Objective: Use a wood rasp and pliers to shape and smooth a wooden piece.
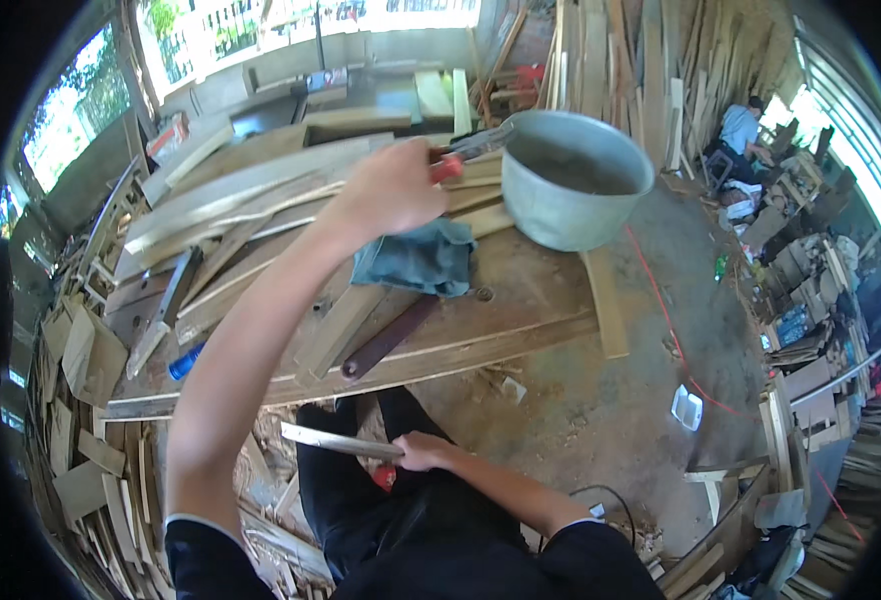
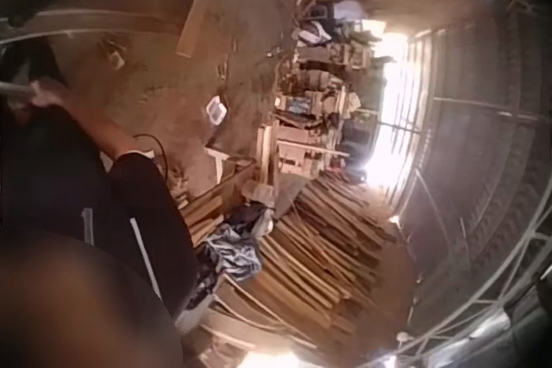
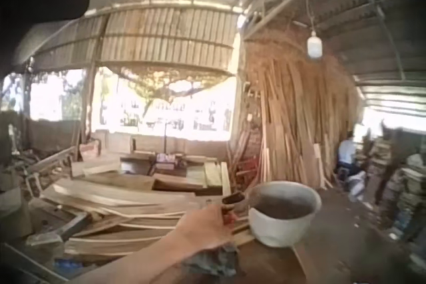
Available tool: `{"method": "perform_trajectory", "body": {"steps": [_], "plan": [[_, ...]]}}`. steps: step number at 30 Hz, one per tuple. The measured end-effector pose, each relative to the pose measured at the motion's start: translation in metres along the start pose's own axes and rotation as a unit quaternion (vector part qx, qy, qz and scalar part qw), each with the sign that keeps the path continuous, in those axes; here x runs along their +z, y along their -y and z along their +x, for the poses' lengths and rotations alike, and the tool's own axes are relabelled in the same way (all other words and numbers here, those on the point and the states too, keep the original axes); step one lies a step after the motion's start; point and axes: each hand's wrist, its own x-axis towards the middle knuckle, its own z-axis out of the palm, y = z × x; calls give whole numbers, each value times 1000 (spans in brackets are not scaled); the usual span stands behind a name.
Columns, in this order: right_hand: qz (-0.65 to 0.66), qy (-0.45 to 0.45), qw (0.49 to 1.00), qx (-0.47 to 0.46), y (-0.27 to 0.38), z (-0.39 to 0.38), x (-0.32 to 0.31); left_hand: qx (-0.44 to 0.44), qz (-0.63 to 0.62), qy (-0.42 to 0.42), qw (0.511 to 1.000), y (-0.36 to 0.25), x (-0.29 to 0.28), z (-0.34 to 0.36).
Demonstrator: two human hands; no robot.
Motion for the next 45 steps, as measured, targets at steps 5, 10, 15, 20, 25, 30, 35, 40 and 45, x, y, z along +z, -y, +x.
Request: {"method": "perform_trajectory", "body": {"steps": [5,10,15,20,25,30,35,40,45], "plan": [[4,-17,999,-31,8,8,5,-51,90,-2,995,-13,33,62],[37,39,997,49,15,11,-13,-111,16,59,992,3,45,71],[45,37,997,41,5,13,-13,-56,69,54,995,16,52,84],[67,57,994,58,14,5,-11,-49,-8,58,997,31,61,82],[73,27,996,33,17,-5,-16,-20,-243,44,969,50,35,13],[-6,-80,996,-41,36,-43,-56,-65,-546,40,834,79,-4,-152],[259,131,956,47,102,-84,-106,-322,-539,-138,766,103,0,-328],[301,139,941,70,122,-98,-100,-438,-516,-169,717,90,46,-412],[292,153,942,59,146,-109,-101,-448,-442,-215,747,86,111,-443]]}}
